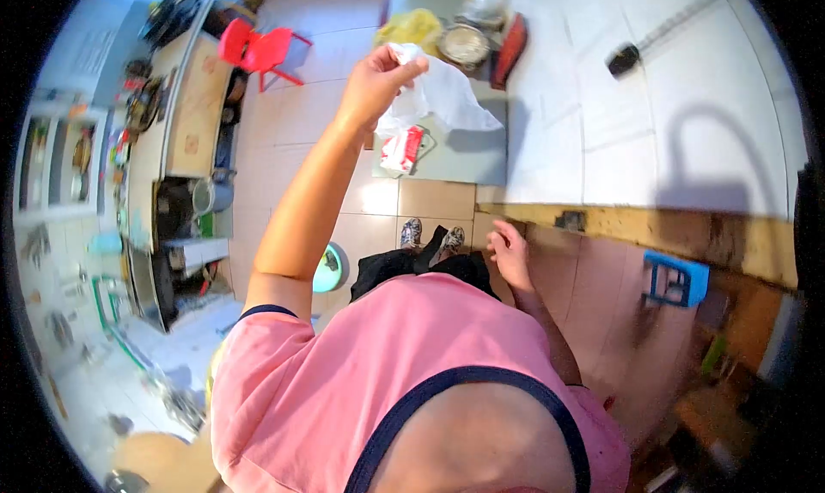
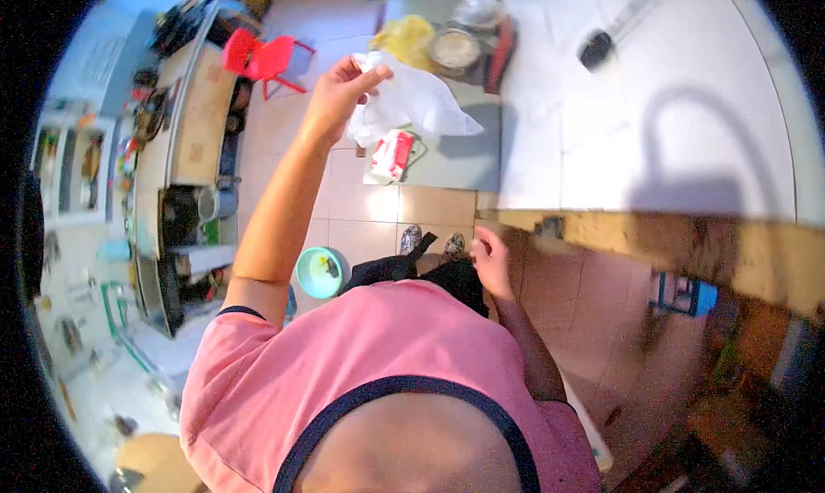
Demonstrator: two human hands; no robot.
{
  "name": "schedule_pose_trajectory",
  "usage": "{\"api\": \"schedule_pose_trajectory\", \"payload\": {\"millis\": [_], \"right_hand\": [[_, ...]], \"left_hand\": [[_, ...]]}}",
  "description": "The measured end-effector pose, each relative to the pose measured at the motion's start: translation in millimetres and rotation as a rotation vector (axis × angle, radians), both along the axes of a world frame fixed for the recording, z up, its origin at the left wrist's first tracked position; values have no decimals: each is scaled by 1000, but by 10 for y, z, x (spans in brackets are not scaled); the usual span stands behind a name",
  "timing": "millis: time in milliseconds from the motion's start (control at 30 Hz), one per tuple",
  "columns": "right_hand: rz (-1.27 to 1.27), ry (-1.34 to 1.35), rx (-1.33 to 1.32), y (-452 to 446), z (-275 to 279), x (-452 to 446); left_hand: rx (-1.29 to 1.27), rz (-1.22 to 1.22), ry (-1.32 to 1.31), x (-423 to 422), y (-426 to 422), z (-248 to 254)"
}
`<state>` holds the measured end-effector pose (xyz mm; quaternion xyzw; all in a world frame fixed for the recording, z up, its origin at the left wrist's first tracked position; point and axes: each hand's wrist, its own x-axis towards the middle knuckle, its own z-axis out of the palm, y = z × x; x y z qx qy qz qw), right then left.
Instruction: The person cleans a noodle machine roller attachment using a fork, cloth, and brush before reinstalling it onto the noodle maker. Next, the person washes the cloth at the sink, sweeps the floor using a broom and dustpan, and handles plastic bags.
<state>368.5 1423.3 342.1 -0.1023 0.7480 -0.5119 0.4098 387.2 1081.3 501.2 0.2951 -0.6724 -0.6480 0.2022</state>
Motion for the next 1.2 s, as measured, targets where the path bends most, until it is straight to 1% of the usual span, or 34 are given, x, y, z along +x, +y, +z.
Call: {"api": "schedule_pose_trajectory", "payload": {"millis": [33,67,100,133,167,200,233,267,300,333,400,433,467,533,567,600,667,700,767,800,867,900,967,1000,1033,1067,1133,1167,1200], "right_hand": [[53,337,-83,-195,-44,-58],[65,450,-86,-486,324,-90],[113,702,-130,-757,482,-123],[140,808,-95,-1033,683,-137],[166,995,-155,-1308,829,-108],[225,993,-204,-1584,1022,-7],[276,1045,-194,-1833,1218,105],[325,1099,-182,-2097,1338,230],[339,1106,-289,-2360,1367,371],[381,1106,-323,-2583,1386,493],[549,938,-372,-3068,1355,785],[606,660,-438,-3322,1290,879],[619,668,-461,-3472,1243,1012],[604,395,-396,-3756,1246,1294],[572,226,-348,-3883,1528,1512],[586,230,-342,-4078,1558,1638],[688,81,-433,-4437,1565,1771],[694,-25,-422,-4589,1652,1865],[731,-70,-413,-4963,1670,2043],[765,-110,-436,-5129,1687,2137],[805,-113,-464,-5437,1761,2315],[841,-124,-485,-5561,1801,2397],[838,-130,-462,-5797,1912,2495],[840,-142,-428,-5918,1935,2534],[894,-124,-433,-6076,1943,2524],[888,-114,-436,-6203,1982,2529],[793,-295,-475,-6437,2084,2557],[802,-361,-500,-6597,2027,2493],[777,-363,-503,-6742,2013,2452]], "left_hand": [[-44,7,-9,150,-5,107],[-53,51,-6,300,-9,220],[-27,43,23,460,-24,331],[-5,38,54,610,-72,400],[-63,40,21,769,-169,402],[-105,51,7,938,-189,491],[-76,32,48,1097,-223,468],[-78,0,82,1232,-304,344],[-87,-22,44,1377,-369,281],[-89,-56,11,1539,-402,304],[-141,-9,-87,1947,-518,420],[-124,15,-66,2187,-640,389],[-143,35,-62,2480,-690,367],[-57,312,107,3126,-786,357],[-37,434,165,3514,-952,322],[-10,550,217,3909,-1085,211],[-158,757,54,4619,-1378,-259],[-129,758,52,4791,-1474,-534],[-121,655,-274,5107,-1586,-985],[-105,657,-272,5114,-1621,-1086],[-216,527,-380,4899,-1881,-1177],[-216,525,-376,4811,-2054,-1206],[102,687,77,4646,-2539,-1245],[109,678,81,4659,-2733,-1207],[147,614,54,4658,-2958,-1084],[181,551,28,4629,-3143,-970],[167,548,15,4519,-3419,-826],[156,546,-3,4427,-3520,-802],[158,523,-13,4330,-3601,-820]]}}
